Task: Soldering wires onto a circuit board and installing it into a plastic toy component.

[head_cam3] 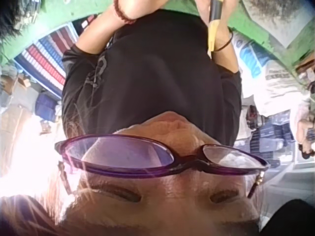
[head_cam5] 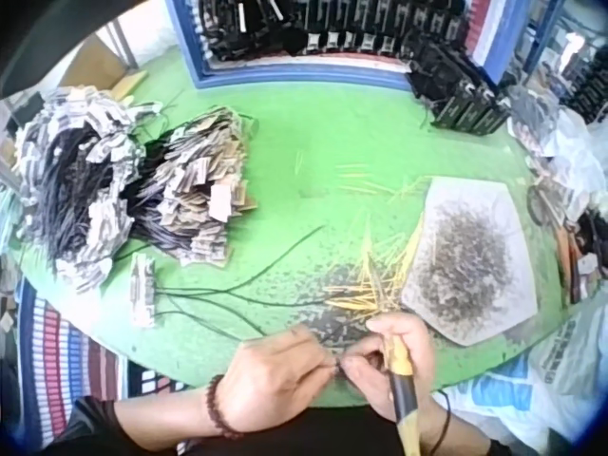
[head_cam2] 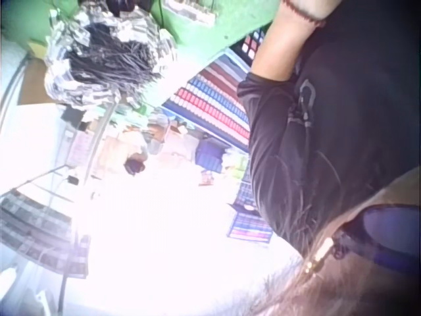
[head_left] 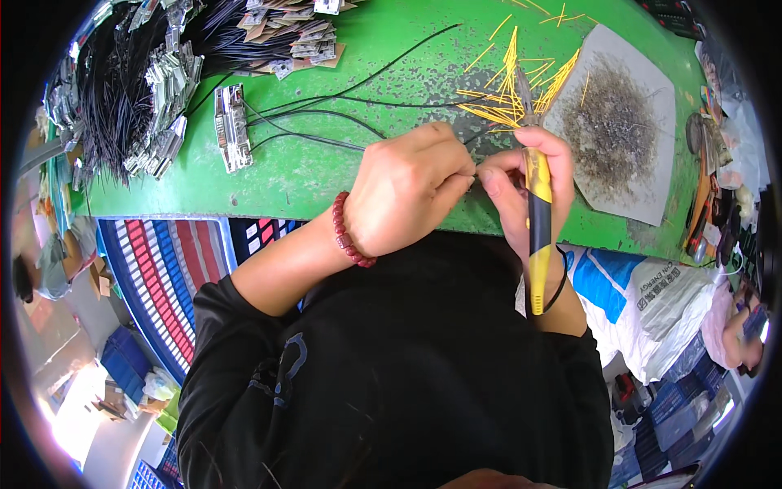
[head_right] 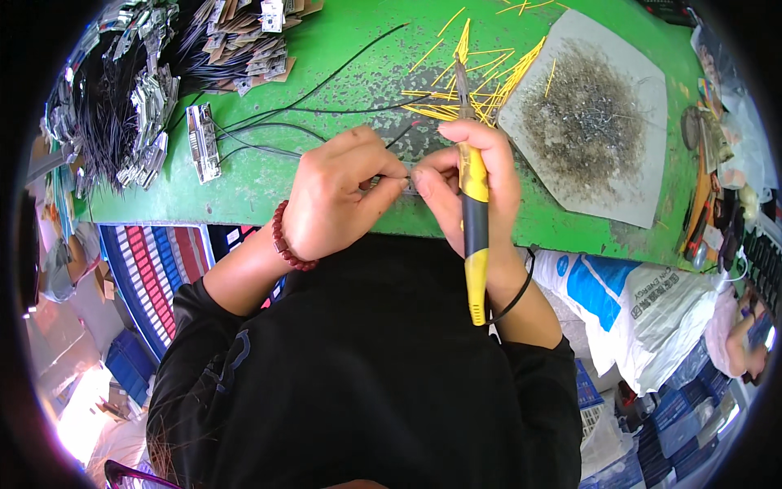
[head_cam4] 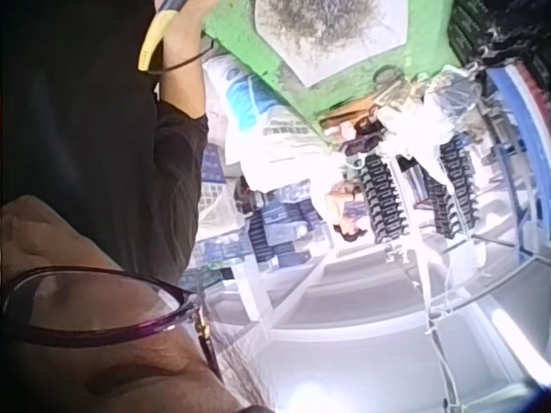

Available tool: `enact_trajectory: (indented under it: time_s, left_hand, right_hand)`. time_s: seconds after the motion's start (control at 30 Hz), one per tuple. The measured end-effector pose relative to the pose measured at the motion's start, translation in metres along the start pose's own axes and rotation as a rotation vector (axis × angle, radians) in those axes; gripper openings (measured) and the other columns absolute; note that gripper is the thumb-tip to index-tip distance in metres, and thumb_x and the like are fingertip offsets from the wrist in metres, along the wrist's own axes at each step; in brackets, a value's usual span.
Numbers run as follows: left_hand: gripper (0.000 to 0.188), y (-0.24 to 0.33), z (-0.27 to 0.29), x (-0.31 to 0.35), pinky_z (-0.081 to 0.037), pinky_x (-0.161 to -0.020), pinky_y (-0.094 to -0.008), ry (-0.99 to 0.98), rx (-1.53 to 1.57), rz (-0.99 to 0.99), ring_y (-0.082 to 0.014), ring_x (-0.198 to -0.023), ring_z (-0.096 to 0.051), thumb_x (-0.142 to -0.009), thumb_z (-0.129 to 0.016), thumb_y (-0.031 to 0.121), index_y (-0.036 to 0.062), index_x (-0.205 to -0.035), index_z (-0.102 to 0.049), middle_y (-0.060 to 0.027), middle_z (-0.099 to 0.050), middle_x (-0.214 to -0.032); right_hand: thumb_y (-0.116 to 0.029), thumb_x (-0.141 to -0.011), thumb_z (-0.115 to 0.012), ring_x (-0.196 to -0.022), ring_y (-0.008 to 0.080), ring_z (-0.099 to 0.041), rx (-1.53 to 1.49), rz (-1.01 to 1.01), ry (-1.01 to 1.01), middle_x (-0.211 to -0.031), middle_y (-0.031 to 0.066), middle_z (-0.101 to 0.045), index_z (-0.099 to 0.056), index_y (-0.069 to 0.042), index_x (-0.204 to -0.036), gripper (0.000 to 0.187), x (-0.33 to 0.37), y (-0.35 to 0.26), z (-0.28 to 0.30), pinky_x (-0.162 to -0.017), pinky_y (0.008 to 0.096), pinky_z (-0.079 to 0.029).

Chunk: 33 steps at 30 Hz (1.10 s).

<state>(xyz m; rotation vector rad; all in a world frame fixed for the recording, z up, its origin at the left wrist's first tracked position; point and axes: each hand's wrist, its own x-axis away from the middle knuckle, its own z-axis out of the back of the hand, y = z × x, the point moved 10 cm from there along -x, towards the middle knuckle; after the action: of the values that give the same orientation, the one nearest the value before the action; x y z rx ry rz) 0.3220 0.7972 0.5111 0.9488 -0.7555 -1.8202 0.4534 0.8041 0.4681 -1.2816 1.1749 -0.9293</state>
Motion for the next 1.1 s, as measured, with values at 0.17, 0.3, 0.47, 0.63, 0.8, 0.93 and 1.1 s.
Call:
enact_trajectory:
  time_s: [0.17, 0.3, 0.47, 0.63, 0.8, 0.93, 1.1]
  left_hand:
    - [0.01, -0.013, -0.002, 0.004, -0.049, -0.061, -0.0379, -0.051, 0.103, 0.169, -0.0305, -0.069, -0.059, -0.074, -0.071, 0.001, 0.0031, -0.079, -0.063, -0.0103, -0.058, -0.073]
    - [0.013, 0.0, -0.005, 0.013, -0.049, -0.061, -0.0366, -0.005, -0.092, -0.031, -0.0282, -0.071, -0.059, -0.073, -0.071, 0.0, 0.0038, -0.082, -0.062, -0.0086, -0.06, -0.082]
    - [0.017, 0.002, -0.026, 0.012, -0.051, -0.065, -0.0363, -0.075, -0.295, -0.149, -0.0289, -0.077, -0.061, -0.068, -0.074, -0.002, 0.0031, -0.08, -0.063, -0.0118, -0.063, -0.087]
    - [0.016, -0.002, -0.032, 0.004, -0.052, -0.063, -0.0344, -0.052, -0.363, -0.18, -0.0249, -0.077, -0.06, -0.069, -0.07, -0.002, 0.0036, -0.081, -0.061, -0.0096, -0.062, -0.089]
    - [0.015, -0.013, -0.028, 0.003, -0.053, -0.068, -0.0358, -0.019, -0.229, -0.067, -0.0284, -0.079, -0.064, -0.071, -0.07, -0.003, 0.0027, -0.083, -0.063, -0.0108, -0.064, -0.089]
    - [0.014, -0.017, -0.026, 0.002, -0.053, -0.067, -0.0361, -0.019, -0.196, -0.049, -0.0289, -0.079, -0.063, -0.072, -0.072, -0.002, 0.0028, -0.082, -0.063, -0.0109, -0.064, -0.088]
    - [0.013, -0.018, -0.024, 0.001, -0.052, -0.069, -0.0367, -0.024, -0.167, -0.015, -0.0294, -0.08, -0.063, -0.072, -0.07, -0.003, 0.0022, -0.081, -0.061, -0.0112, -0.064, -0.088]
  right_hand:
    - [0.001, -0.077, -0.076, -0.066, 0.0118, -0.064, 0.178, 0.255, 0.097, -0.08, 0.0064, -0.066, -0.061, -0.003, -0.106, 0.033, 0.009, -0.012, 0.004, -0.058, 0.0252, -0.051]
    - [-0.001, -0.08, -0.074, -0.072, 0.0184, -0.069, 0.373, 0.365, -0.021, -0.09, 0.0115, -0.069, -0.062, -0.002, -0.107, 0.029, 0.003, -0.03, 0.004, -0.065, 0.0284, -0.055]
    - [-0.059, -0.091, -0.055, -0.063, 0.0073, -0.058, 0.364, 0.04, 0.269, -0.078, 0.0101, -0.069, -0.051, 0.002, -0.132, 0.074, 0.028, -0.029, 0.104, -0.056, 0.0209, -0.045]
    - [-0.012, -0.09, -0.046, -0.056, 0.0054, -0.041, 0.406, 0.068, 0.686, -0.072, 0.0037, -0.054, -0.057, 0.009, -0.118, 0.037, 0.047, -0.029, 0.213, -0.054, 0.0175, -0.038]
    - [0.002, -0.084, -0.055, -0.056, 0.0059, -0.043, 0.338, 0.169, 0.749, -0.08, 0.0048, -0.055, -0.056, 0.001, -0.095, 0.011, 0.043, -0.026, 0.221, -0.056, 0.0194, -0.043]
    - [0.001, -0.08, -0.059, -0.064, 0.0104, -0.057, 0.336, 0.161, 0.725, -0.077, 0.0057, -0.06, -0.059, 0.001, -0.092, 0.012, 0.041, -0.023, 0.221, -0.061, 0.0221, -0.046]
    - [0.0, -0.08, -0.06, -0.065, 0.0106, -0.058, 0.356, 0.15, 0.695, -0.077, 0.0059, -0.061, -0.059, 0.001, -0.092, 0.012, 0.039, -0.024, 0.217, -0.062, 0.022, -0.046]
